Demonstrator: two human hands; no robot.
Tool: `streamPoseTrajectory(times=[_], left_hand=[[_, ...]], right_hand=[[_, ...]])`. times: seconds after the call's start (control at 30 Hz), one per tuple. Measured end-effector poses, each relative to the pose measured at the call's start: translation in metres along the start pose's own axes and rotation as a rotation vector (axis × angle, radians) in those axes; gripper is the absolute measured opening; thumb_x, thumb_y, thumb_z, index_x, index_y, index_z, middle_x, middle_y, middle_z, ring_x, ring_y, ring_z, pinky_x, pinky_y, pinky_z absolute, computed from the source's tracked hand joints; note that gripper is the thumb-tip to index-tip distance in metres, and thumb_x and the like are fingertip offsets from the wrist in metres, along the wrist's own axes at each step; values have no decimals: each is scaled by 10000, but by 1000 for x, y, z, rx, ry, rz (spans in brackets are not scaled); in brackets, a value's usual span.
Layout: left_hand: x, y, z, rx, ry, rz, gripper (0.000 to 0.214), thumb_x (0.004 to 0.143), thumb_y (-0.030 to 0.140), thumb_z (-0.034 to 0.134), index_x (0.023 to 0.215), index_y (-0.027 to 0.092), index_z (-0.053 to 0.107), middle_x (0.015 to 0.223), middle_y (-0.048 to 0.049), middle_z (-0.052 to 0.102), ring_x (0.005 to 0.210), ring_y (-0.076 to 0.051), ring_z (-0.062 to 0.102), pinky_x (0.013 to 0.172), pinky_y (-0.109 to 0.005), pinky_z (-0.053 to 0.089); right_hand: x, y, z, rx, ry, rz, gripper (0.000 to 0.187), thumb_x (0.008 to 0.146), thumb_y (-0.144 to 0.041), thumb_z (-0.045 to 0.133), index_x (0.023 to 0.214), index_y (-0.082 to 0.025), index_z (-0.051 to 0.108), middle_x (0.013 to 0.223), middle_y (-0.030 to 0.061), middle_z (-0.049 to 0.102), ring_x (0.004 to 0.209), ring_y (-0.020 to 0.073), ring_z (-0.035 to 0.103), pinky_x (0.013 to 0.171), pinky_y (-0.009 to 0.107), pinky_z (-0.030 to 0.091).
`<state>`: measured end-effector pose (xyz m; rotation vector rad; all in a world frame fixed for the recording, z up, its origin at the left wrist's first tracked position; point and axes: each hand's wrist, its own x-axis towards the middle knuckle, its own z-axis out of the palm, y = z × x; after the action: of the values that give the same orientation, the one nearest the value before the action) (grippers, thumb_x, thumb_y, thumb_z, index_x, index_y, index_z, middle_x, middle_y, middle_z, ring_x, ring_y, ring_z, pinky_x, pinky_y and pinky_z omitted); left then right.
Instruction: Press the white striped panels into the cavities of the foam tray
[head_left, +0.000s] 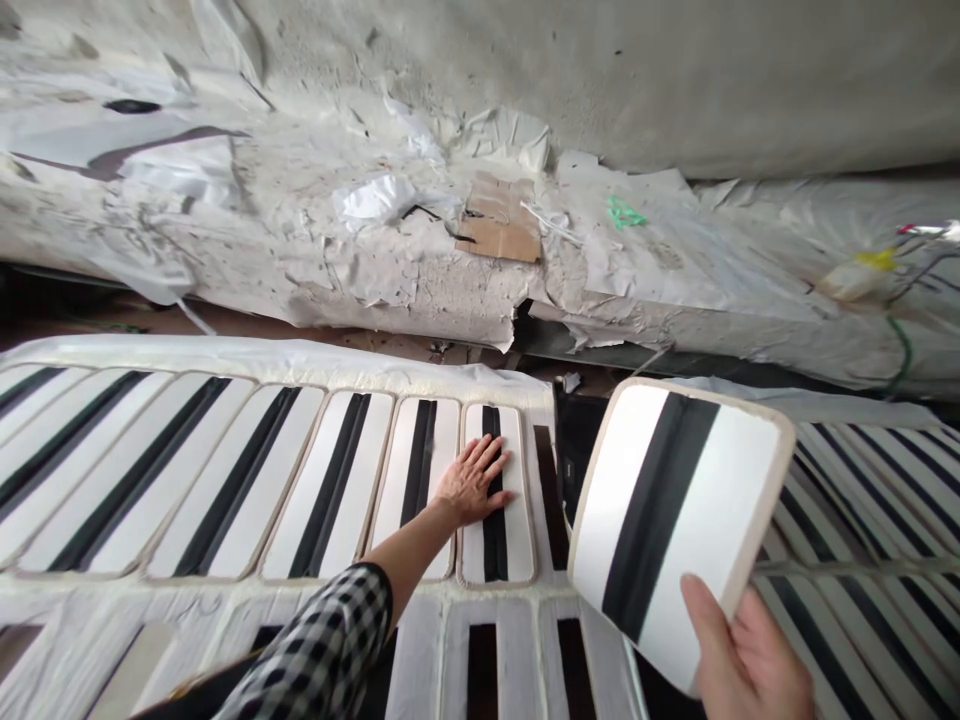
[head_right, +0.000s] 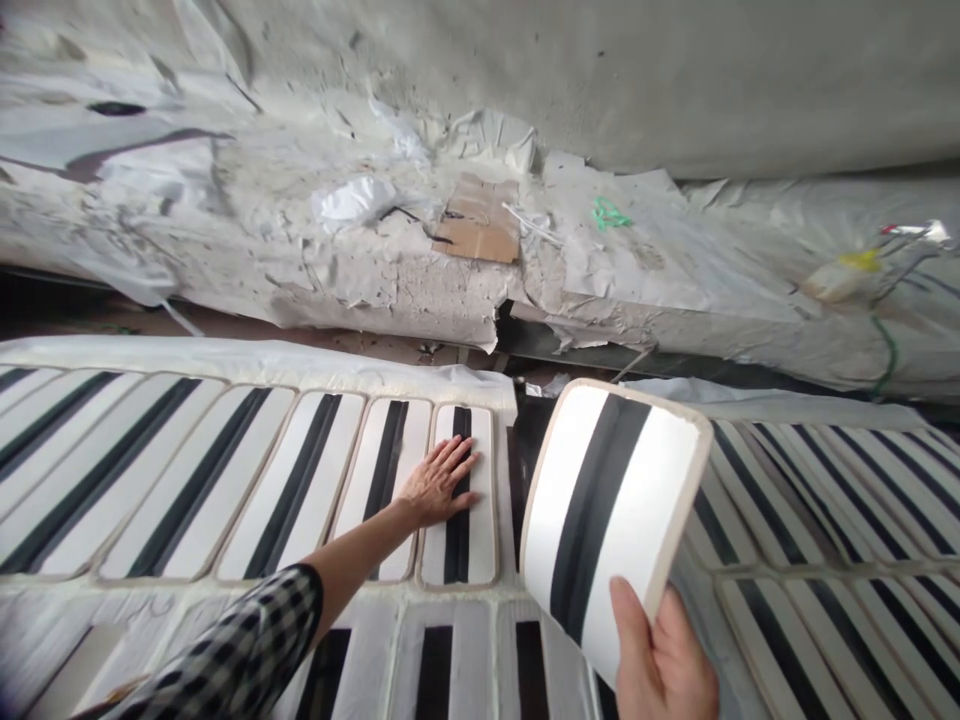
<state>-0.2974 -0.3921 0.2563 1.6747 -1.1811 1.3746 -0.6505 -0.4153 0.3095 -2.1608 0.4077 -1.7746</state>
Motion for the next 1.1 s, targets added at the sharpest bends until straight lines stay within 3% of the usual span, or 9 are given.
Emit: streamPoseTrajectory(times=[0.1, 0.17, 0.4, 0.67, 0.9, 1.0, 1.1], left_hand=[[0, 0, -1, -4, 3, 1, 752, 897, 681, 338, 1501, 235, 305, 1595, -63, 231, 1473, -266, 185, 1201, -437, 181], [-1, -1, -2, -8, 5, 3, 756, 894, 684, 341, 1503, 237, 299, 1597, -60, 226, 1474, -264, 182, 1200, -434, 182], [-1, -1, -3, -23, 4, 0, 750, 900, 679, 329, 1498, 227, 307, 1602, -62, 210, 1477, -268, 165, 1203, -443, 175], [0, 1, -2, -3, 5, -9, 738, 898, 676, 336, 1499, 249, 304, 1606, -33, 202, 1477, -257, 170, 1204, -435, 190], [1, 1, -3, -23, -11, -22, 746, 899, 689, 310, 1503, 253, 295, 1603, -37, 207, 1479, -251, 163, 1207, -436, 185], [1, 2, -5, -32, -29, -24, 748, 901, 689, 298, 1499, 239, 309, 1600, -47, 214, 1479, -255, 164, 1207, -444, 179], [2, 2, -8, -30, -37, -30, 753, 898, 694, 299, 1498, 239, 310, 1601, -46, 213, 1479, -252, 162, 1208, -440, 177]], right_hand=[[24, 5, 25, 60, 38, -14, 445, 804, -573, 619, 973, -162, 658, 883, 62, 727, 855, 244, 675, 685, 245, 538], [31, 18, 34, 78, -2, 9, 451, 804, -581, 608, 975, -165, 647, 888, 67, 727, 841, 243, 676, 694, 260, 538], [49, 72, 34, 14, -235, 85, 517, 786, -595, 606, 1087, -176, 640, 892, 68, 733, 812, 270, 678, 707, 312, 547], [115, 61, 67, -275, -198, -114, 445, 845, -597, 447, 971, -203, 611, 890, 95, 700, 857, 288, 643, 768, 376, 471], [136, 62, 76, -237, -375, -93, 366, 775, -534, 551, 897, -202, 644, 914, 92, 710, 894, 314, 637, 823, 403, 469], [146, 59, 82, -147, -458, -40, 397, 759, -520, 599, 974, -192, 659, 957, 93, 717, 943, 324, 634, 865, 420, 472], [159, 57, 85, 17, -624, 39, 461, 787, -513, 607, 1109, -185, 634, 1025, 91, 719, 993, 305, 654, 850, 393, 516]])
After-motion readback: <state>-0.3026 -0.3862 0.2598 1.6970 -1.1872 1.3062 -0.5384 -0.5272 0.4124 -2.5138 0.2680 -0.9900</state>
